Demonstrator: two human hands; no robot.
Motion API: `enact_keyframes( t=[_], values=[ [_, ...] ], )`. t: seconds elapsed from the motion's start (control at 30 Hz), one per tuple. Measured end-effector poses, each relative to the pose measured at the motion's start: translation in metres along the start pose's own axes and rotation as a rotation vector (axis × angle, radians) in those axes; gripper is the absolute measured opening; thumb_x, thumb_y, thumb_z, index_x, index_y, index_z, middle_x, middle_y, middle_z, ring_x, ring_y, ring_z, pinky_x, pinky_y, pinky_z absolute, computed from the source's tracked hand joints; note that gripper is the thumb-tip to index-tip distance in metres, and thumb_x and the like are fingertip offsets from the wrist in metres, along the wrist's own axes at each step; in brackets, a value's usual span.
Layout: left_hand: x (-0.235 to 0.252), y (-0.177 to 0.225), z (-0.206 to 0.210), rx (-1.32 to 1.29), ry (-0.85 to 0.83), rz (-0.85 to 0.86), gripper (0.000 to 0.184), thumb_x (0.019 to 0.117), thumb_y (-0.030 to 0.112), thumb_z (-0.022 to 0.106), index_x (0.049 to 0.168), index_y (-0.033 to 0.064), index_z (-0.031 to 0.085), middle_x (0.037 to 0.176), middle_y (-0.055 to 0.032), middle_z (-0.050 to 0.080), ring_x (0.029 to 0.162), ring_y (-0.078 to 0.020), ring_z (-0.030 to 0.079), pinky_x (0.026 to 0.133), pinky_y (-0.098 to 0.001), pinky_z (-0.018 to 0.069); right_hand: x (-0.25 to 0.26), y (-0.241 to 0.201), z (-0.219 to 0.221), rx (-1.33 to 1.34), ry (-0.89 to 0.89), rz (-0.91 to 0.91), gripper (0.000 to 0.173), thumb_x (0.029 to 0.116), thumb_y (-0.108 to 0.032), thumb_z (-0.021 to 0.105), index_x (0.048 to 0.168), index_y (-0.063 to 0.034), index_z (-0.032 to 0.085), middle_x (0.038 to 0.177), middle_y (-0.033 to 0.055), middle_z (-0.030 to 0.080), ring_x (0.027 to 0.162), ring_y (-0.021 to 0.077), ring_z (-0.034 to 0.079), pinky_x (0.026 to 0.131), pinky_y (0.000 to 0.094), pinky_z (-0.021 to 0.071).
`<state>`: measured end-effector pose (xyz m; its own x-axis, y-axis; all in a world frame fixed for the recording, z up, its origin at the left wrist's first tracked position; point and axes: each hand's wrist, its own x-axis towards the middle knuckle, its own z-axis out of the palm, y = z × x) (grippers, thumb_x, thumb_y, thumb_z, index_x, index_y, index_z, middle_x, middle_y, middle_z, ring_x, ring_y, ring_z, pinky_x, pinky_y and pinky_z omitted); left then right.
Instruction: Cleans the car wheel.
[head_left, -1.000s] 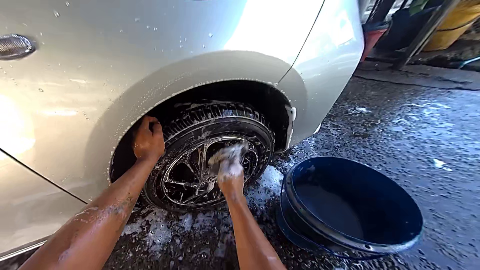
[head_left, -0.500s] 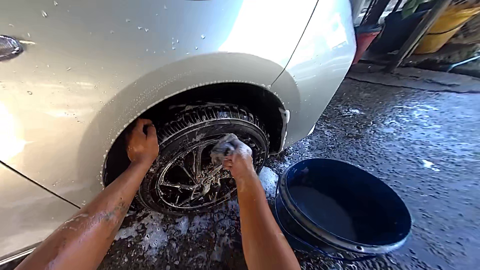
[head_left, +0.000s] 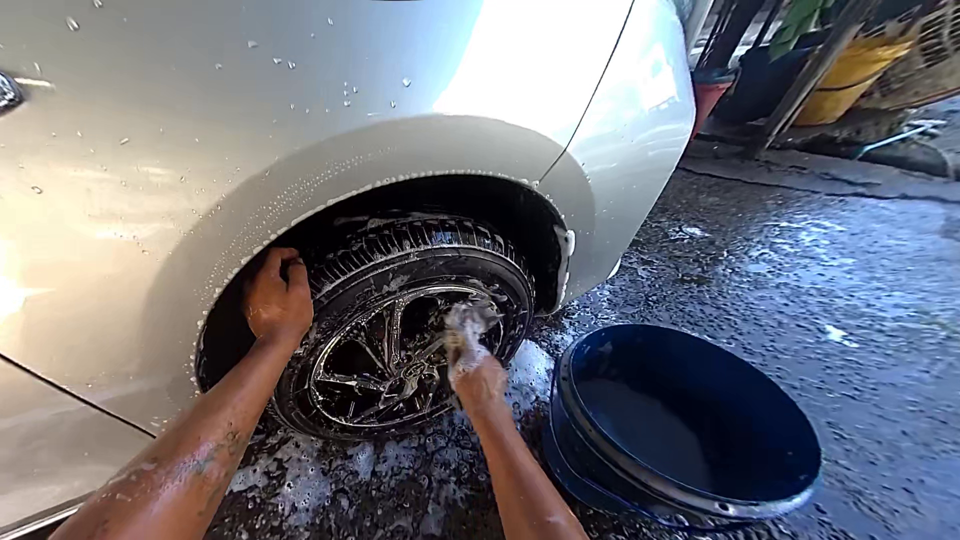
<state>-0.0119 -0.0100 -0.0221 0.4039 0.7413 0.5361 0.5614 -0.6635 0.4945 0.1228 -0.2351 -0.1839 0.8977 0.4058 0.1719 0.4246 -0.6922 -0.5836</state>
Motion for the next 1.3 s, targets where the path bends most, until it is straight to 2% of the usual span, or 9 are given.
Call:
enact_keyframes(
  t=[0.2,0.47,0.6,0.7,0.8,0.9,1.0,1.17,1.3],
  values=[
    [0.001,-0.006,0.002,-0.006,0.022,0.030,0.037,0.1038,0.035,0.043,0.125,0.0188,0.069,0.117,-0.0099,0.073,0.114,-0.0267,0.067,0.096,-0.0570,0.0500,0.017,-0.027,0.002,0.045,-0.014,0.137,0.043,0.0997,-0.031,0.058,0.137,-0.0091,0.061,0.109,0.0238,0.073,0.098,0.0446,0.072,0.078,0.0653,0.0553],
    [-0.003,-0.006,0.001,-0.005,0.026,0.044,0.039,0.1057,0.036,0.042,0.127,0.0168,0.067,0.117,-0.0149,0.072,0.113,-0.0332,0.067,0.094,-0.0629,0.0493,-0.040,-0.039,0.048,0.539,0.293,-0.001,0.040,0.1077,-0.033,0.045,0.139,-0.0085,0.051,0.090,0.0133,0.072,0.075,0.0297,0.073,0.064,0.0547,0.0604],
    [-0.007,-0.007,-0.001,0.008,0.021,0.037,0.040,0.1054,0.038,0.042,0.128,0.0173,0.067,0.118,-0.0157,0.072,0.114,-0.0335,0.067,0.095,-0.0629,0.0492,0.024,0.010,0.051,0.319,0.499,0.046,0.048,0.0979,-0.023,0.059,0.143,-0.0074,0.056,0.136,0.0231,0.061,0.121,0.0394,0.063,0.095,0.0588,0.0543],
    [-0.001,0.001,-0.002,0.002,0.014,0.028,0.040,0.1059,0.036,0.041,0.129,0.0150,0.066,0.117,-0.0201,0.071,0.113,-0.0405,0.066,0.092,-0.0675,0.0472,0.030,0.065,0.106,0.396,0.348,0.139,0.043,0.1022,-0.019,0.058,0.141,-0.0006,0.056,0.137,0.0240,0.062,0.127,0.0381,0.060,0.106,0.0580,0.0494],
    [-0.010,-0.003,-0.005,0.004,-0.009,0.004,0.040,0.1059,0.036,0.041,0.130,0.0144,0.066,0.117,-0.0196,0.071,0.112,-0.0409,0.066,0.091,-0.0675,0.0480,-0.014,0.069,0.131,0.244,-0.175,0.230,0.039,0.1078,-0.016,0.044,0.135,0.0067,0.061,0.134,0.0283,0.062,0.128,0.0403,0.059,0.111,0.0523,0.0459],
    [-0.003,-0.004,-0.003,-0.014,0.027,0.040,0.040,0.1058,0.036,0.041,0.127,0.0147,0.067,0.116,-0.0172,0.072,0.111,-0.0377,0.067,0.092,-0.0654,0.0493,-0.036,0.030,0.108,0.494,0.080,0.204,0.035,0.1054,-0.018,0.050,0.131,0.0033,0.061,0.114,0.0239,0.071,0.106,0.0370,0.071,0.094,0.0576,0.0557],
    [-0.005,-0.009,-0.002,-0.006,0.019,0.037,0.039,0.1054,0.037,0.041,0.127,0.0174,0.067,0.116,-0.0155,0.072,0.110,-0.0356,0.068,0.090,-0.0646,0.0494,-0.043,0.040,0.079,0.282,0.261,0.125,0.046,0.1001,-0.016,0.058,0.142,0.0031,0.052,0.130,0.0286,0.064,0.107,0.0439,0.069,0.088,0.0627,0.0567],
    [-0.004,-0.007,-0.002,-0.006,0.027,0.028,0.039,0.1048,0.036,0.042,0.126,0.0168,0.067,0.115,-0.0161,0.072,0.110,-0.0361,0.068,0.090,-0.0642,0.0491,0.034,0.099,0.058,-0.162,0.026,-0.079,0.039,0.0972,-0.020,0.063,0.135,-0.0141,0.065,0.136,0.0250,0.061,0.110,0.0463,0.067,0.082,0.0651,0.0567],
    [-0.004,-0.008,-0.003,0.008,0.028,0.041,0.038,0.1043,0.036,0.042,0.125,0.0175,0.068,0.115,-0.0125,0.073,0.111,-0.0313,0.068,0.092,-0.0603,0.0498,0.021,0.048,0.066,0.201,-0.027,0.119,0.057,0.1022,-0.035,0.055,0.152,-0.0094,0.046,0.118,0.0237,0.071,0.105,0.0437,0.070,0.087,0.0670,0.0550]
  ],
)
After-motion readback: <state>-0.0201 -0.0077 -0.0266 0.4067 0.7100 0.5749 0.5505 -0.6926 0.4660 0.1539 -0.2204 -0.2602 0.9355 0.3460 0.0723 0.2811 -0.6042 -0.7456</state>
